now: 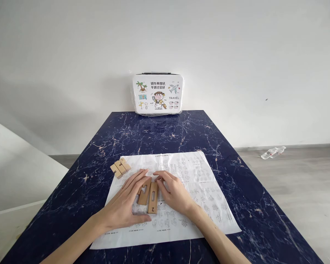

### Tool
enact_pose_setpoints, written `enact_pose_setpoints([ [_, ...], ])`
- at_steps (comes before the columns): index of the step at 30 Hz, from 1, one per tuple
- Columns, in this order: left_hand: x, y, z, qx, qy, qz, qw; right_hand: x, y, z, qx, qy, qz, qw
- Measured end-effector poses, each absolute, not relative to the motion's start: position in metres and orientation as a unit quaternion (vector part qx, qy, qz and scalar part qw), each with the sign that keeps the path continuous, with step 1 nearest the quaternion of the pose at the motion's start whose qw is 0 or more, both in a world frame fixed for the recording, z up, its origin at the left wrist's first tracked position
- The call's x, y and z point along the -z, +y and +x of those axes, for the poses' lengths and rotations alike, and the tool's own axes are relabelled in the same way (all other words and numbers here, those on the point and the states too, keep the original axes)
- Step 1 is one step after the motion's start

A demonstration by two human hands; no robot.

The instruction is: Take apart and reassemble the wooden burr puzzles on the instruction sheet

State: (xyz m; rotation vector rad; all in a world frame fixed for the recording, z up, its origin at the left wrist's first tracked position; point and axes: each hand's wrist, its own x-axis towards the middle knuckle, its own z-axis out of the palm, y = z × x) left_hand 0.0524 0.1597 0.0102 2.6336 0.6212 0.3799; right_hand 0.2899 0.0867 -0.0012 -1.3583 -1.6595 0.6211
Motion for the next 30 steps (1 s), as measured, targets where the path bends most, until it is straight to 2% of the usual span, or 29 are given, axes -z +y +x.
enact_pose_setpoints([
  [5,-0.003,0.161,0.054,-0.124,0.229,0.946,0.194,0.009,0.091,0.293,-0.192,-0.611,-0.599,0.481],
  [10,-0.001,0.164,0.056,-0.105,0.258,0.941,0.192,0.014,0.092,0.291,-0.185,-0.609,-0.616,0.464],
  [20,-0.001,0.166,0.06,-0.148,0.232,0.942,0.193,0.013,0.094,0.29,-0.174,-0.625,-0.601,0.467],
  [30,-0.018,0.16,0.078,-0.133,0.2,0.94,0.242,0.017,0.095,0.292,-0.193,-0.625,-0.595,0.466],
])
